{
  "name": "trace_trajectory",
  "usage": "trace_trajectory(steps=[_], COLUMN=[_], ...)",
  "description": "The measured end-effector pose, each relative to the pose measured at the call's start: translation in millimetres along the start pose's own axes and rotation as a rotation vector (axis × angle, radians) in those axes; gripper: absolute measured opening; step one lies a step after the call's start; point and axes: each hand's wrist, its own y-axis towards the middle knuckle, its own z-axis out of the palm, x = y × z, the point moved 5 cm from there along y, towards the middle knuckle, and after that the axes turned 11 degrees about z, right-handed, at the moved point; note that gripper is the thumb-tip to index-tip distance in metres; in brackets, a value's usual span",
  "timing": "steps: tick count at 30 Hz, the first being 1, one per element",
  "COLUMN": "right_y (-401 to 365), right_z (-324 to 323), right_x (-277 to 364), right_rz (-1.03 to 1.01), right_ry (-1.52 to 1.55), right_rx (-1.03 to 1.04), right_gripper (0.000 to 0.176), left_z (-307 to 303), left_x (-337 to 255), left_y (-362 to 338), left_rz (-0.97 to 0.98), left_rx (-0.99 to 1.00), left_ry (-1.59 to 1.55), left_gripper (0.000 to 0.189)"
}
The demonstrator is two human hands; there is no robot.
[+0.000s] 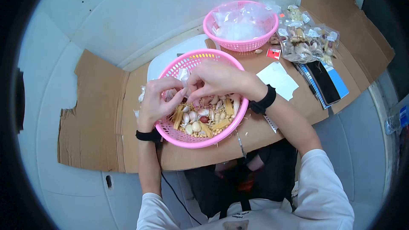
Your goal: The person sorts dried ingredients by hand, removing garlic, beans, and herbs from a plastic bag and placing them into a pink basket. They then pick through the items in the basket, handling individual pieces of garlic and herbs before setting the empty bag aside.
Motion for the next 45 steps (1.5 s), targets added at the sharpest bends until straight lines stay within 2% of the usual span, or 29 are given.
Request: trace_trajectory(steps=[1,6,9,12,14,20,23,26,30,36,41,45], right_y=[0,-1,1,0,0,0,2,0,1,-2,-5,-4], right_z=[2,6,3,5,3,1,6,3,3,5,3,4], right_x=[2,-6,-2,-3,-1,3,-7,-3,-2,2,12,6], right_rz=[-0.038,0.077,0.016,0.120,0.024,-0.021,0.060,-0.037,0.022,-0.044,-0.162,-0.096], right_ry=[0.043,0.061,-0.037,0.065,-0.022,-0.076,-0.011,-0.111,-0.091,-0.197,-0.267,-0.267], right_rx=[0.026,0.038,0.012,0.068,0.021,-0.018,0.022,-0.052,-0.017,-0.068,-0.136,-0.109], right_gripper=[0.020,0.022,0.025,0.027,0.026,0.023,0.022,0.022,0.023,0.023,0.022,0.025], left_z=[-1,1,1,1,1,0,0,1,-1,0,0,0], left_x=[1,-3,-3,-2,-1,2,1,1,-3,1,2,2], left_y=[1,0,1,0,2,0,0,-1,0,-1,0,-1], left_rz=[0.004,0.007,-0.022,0.014,0.034,0.029,0.022,0.024,-0.006,0.070,0.014,0.031], left_rx=[-0.005,0.039,0.048,0.031,0.021,0.016,0.021,0.006,0.031,-0.013,0.016,0.010], left_ry=[0.001,0.025,0.048,0.042,0.054,0.039,0.046,0.018,0.007,0.033,0.042,0.050], left_gripper=[0.015,0.015,0.015,0.016,0.016,0.013,0.013,0.012,0.014,0.012,0.012,0.013])
